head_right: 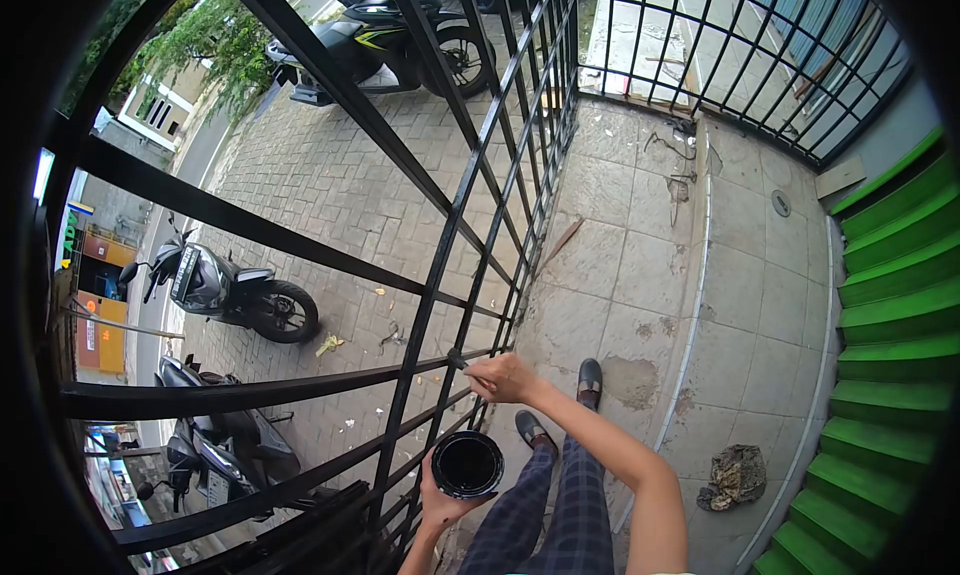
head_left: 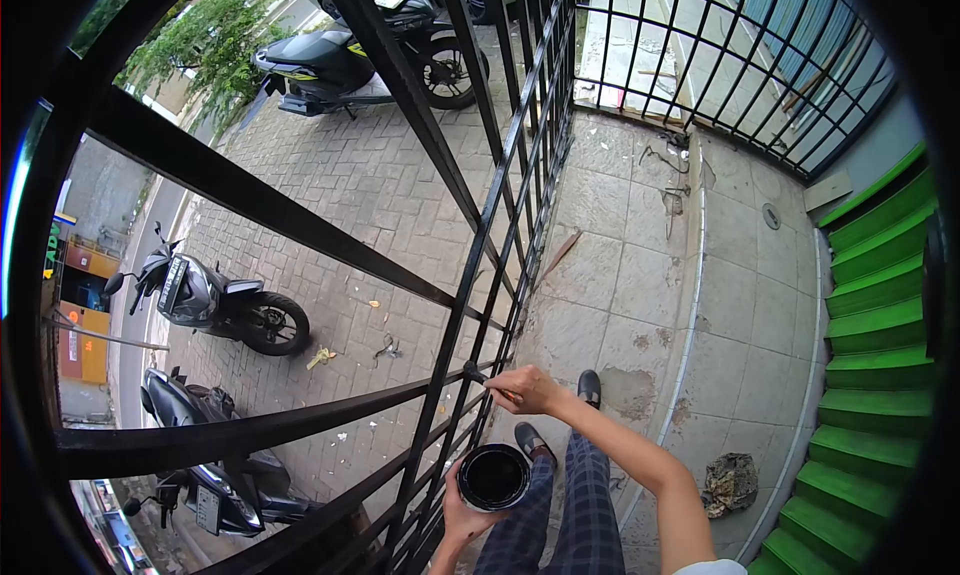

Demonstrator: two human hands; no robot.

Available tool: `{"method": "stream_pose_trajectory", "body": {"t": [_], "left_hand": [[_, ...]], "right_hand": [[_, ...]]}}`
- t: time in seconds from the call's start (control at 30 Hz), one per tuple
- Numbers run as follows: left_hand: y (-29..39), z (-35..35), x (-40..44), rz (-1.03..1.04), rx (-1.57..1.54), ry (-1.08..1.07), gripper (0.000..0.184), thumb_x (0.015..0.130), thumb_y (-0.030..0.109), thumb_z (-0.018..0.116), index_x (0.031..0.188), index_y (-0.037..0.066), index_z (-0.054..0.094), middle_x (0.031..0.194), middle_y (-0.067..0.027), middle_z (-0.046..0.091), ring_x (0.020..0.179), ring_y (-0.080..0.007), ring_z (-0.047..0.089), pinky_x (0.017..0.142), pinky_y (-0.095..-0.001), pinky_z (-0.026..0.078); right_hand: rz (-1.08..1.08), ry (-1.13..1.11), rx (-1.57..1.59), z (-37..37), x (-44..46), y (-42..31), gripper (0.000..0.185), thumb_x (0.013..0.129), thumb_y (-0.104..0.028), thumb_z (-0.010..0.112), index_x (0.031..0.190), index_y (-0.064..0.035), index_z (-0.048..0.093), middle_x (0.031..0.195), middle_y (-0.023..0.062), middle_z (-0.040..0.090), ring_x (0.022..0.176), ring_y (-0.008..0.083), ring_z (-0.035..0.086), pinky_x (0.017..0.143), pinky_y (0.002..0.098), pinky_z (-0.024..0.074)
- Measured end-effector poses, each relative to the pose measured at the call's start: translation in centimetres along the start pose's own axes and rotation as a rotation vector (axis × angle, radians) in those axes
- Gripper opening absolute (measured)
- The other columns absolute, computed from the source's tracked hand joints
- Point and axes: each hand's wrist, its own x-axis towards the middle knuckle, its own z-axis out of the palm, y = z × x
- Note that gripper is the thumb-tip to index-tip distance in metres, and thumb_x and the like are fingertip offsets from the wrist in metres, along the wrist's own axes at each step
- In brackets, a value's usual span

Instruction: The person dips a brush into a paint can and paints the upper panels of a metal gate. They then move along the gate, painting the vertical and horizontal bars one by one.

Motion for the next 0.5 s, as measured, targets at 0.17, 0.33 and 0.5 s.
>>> {"method": "stream_pose_trajectory", "body": {"t": [0.17,0.33,0.5], "left_hand": [[0.3,0.1,0.5,-0.002,0.004,0.001,0.106,0.048,0.018,0.092,0.132,0.0,0.03,0.121,-0.0163,0.055,0.113,-0.0262,0.056,0.097,-0.0377,0.045],[1.0,0.4,0.5,-0.02,-0.055,-0.007,0.108,0.048,0.016,0.09,0.135,0.001,0.028,0.124,-0.017,0.054,0.115,-0.0282,0.055,0.099,-0.0384,0.042],[0.8,0.3,0.0,0.027,-0.043,-0.004,0.107,0.048,0.017,0.091,0.133,0.0,0.029,0.122,-0.0162,0.055,0.114,-0.0268,0.055,0.098,-0.0378,0.043]], "right_hand": [[0.061,0.286,-0.041,-0.2,0.8,1.1,0.015,0.079,-0.009,0.062,0.091,-0.0029,0.068,0.077,0.0116,0.068,0.065,0.0244,0.066,0.057,0.0327,0.0542],[-0.073,-0.029,-0.047,0.6,-0.3,-0.5,0.015,0.076,-0.01,0.063,0.09,-0.0044,0.065,0.072,0.0085,0.066,0.06,0.0239,0.065,0.054,0.0324,0.0528],[-0.004,0.32,-0.082,0.8,0.3,-0.1,0.013,0.076,-0.011,0.062,0.088,-0.0054,0.065,0.069,0.0075,0.064,0.058,0.0228,0.064,0.051,0.0314,0.0514]]}}
